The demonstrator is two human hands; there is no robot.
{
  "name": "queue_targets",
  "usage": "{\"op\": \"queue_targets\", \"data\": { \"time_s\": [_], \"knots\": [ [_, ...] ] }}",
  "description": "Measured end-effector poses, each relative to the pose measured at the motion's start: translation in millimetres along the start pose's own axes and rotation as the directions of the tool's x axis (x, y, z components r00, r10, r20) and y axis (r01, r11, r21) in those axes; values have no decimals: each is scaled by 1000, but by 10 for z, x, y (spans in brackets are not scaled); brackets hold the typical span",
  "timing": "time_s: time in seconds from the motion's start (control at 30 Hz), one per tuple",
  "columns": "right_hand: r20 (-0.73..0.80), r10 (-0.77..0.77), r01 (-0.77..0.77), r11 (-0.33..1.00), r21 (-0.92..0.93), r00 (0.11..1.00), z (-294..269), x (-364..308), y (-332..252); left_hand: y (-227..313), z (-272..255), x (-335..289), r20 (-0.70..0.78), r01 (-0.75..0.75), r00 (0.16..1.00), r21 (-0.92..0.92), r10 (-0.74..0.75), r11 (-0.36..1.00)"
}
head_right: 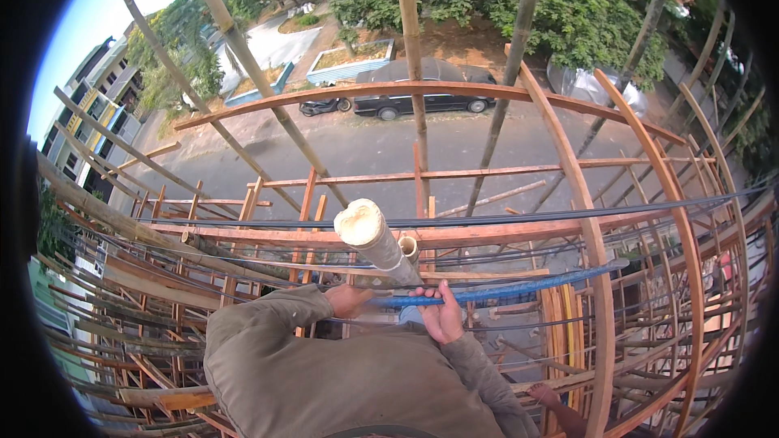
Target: The person is assembling a bamboo scaffolding structure on a construction site. They are seen handling bamboo poles and securing them with ropes, working alongside another person.
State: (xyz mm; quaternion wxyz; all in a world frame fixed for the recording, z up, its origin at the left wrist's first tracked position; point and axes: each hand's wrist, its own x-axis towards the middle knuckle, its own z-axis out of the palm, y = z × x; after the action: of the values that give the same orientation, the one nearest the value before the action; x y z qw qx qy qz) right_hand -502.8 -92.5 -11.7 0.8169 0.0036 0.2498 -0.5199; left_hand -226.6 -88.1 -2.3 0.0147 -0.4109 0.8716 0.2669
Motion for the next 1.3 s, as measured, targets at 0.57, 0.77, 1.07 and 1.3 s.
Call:
{"op": "queue_targets", "data": {
  "time_s": [0.57,0.77,1.07,1.3],
  "knots": [
    [92,-741,667,534,-520,665,769,-1138,-1581,2067,-21,1951,-654,-631,696,-361,295,687],
    [223,-769,540,182,-822,599,954,-1668,-1825,2880,-203,2188,-325,-441,885,-816,333,374],
    [259,-862,509,-1,-861,436,182,-1983,-1194,3283,-436,2460,-499,-540,834,-825,235,166],
    [172,-965,89,-157,-984,199,27,-1841,-967,3530,-499,2510,-531,-564,804,-823,270,61]
  ]
}}
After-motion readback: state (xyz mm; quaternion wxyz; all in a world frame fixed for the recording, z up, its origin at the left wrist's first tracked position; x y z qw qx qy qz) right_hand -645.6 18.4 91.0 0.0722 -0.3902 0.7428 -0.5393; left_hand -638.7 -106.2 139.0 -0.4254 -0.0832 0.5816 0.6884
